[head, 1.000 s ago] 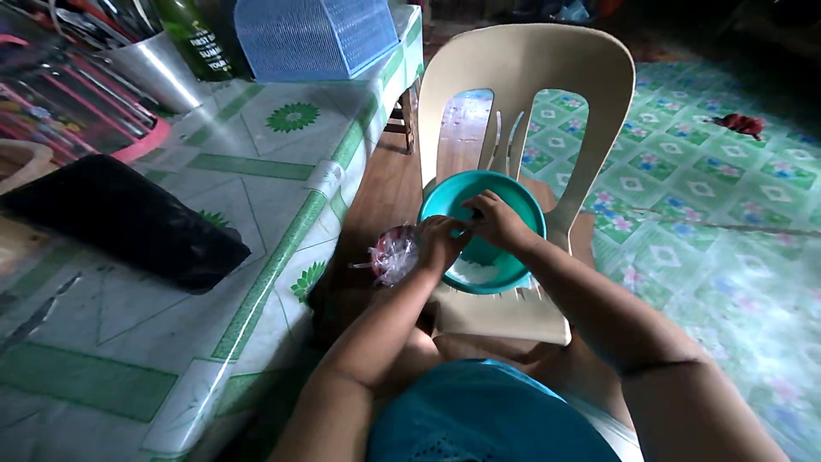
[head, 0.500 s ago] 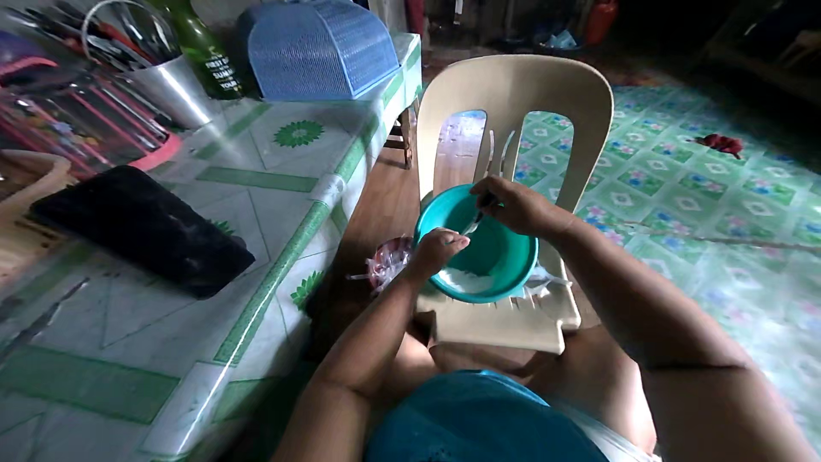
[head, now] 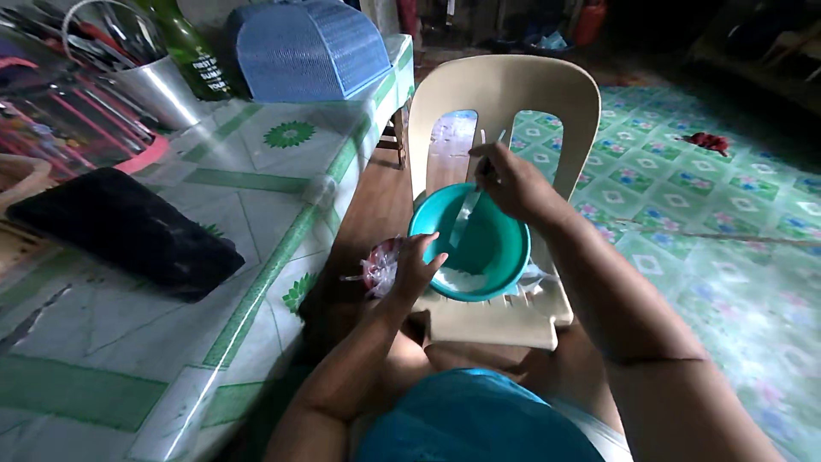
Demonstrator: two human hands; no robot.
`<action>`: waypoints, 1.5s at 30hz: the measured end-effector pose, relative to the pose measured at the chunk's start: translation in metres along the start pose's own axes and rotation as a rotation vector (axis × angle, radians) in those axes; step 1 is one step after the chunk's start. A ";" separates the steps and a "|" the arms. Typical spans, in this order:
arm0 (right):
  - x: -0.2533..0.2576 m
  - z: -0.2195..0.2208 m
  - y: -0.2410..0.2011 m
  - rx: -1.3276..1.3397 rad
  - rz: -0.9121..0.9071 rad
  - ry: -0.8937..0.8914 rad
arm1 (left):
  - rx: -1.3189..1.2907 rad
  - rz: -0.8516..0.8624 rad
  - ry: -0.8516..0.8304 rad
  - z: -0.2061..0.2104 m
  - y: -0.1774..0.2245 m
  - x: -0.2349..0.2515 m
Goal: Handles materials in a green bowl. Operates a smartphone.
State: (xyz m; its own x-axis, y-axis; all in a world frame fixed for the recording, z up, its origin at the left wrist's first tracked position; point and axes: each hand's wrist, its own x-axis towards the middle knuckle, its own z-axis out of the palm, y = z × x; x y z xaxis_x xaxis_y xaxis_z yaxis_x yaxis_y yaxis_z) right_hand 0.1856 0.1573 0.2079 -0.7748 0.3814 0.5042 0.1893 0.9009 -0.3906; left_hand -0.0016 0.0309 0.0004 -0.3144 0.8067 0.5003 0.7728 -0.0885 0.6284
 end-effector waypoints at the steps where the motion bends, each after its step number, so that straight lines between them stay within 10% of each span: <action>1: 0.000 -0.005 -0.004 -0.014 -0.028 0.075 | 0.004 0.014 0.027 -0.001 -0.004 -0.009; 8: 0.014 0.027 0.016 -0.001 0.052 -0.098 | 0.036 0.115 0.270 0.029 -0.030 -0.070; 14: 0.014 0.006 -0.004 -0.013 -0.019 0.169 | 0.007 0.138 0.275 0.038 -0.030 -0.074; 18: 0.023 0.037 0.019 0.023 0.094 -0.155 | 0.017 0.140 0.283 0.041 -0.031 -0.075; 25: 0.027 0.006 0.000 0.037 0.004 0.175 | 0.006 0.144 0.295 0.043 -0.034 -0.076; 30: 0.035 0.049 0.030 0.020 0.123 -0.174 | 0.020 0.129 0.264 0.041 -0.032 -0.079; 37: 0.038 0.015 -0.001 0.027 -0.010 0.118 | 0.007 0.157 0.294 0.043 -0.036 -0.077; 45: 0.029 0.042 0.005 0.145 0.072 -0.308 | -0.096 -0.023 0.224 -0.004 0.001 -0.038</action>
State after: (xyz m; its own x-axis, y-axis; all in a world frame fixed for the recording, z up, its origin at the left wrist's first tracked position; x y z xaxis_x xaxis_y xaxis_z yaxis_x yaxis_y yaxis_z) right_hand 0.1392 0.1639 0.1883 -0.9123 0.3427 0.2242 0.1794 0.8266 -0.5335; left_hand 0.0087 -0.0022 -0.0153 -0.4542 0.6605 0.5979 0.7114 -0.1352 0.6897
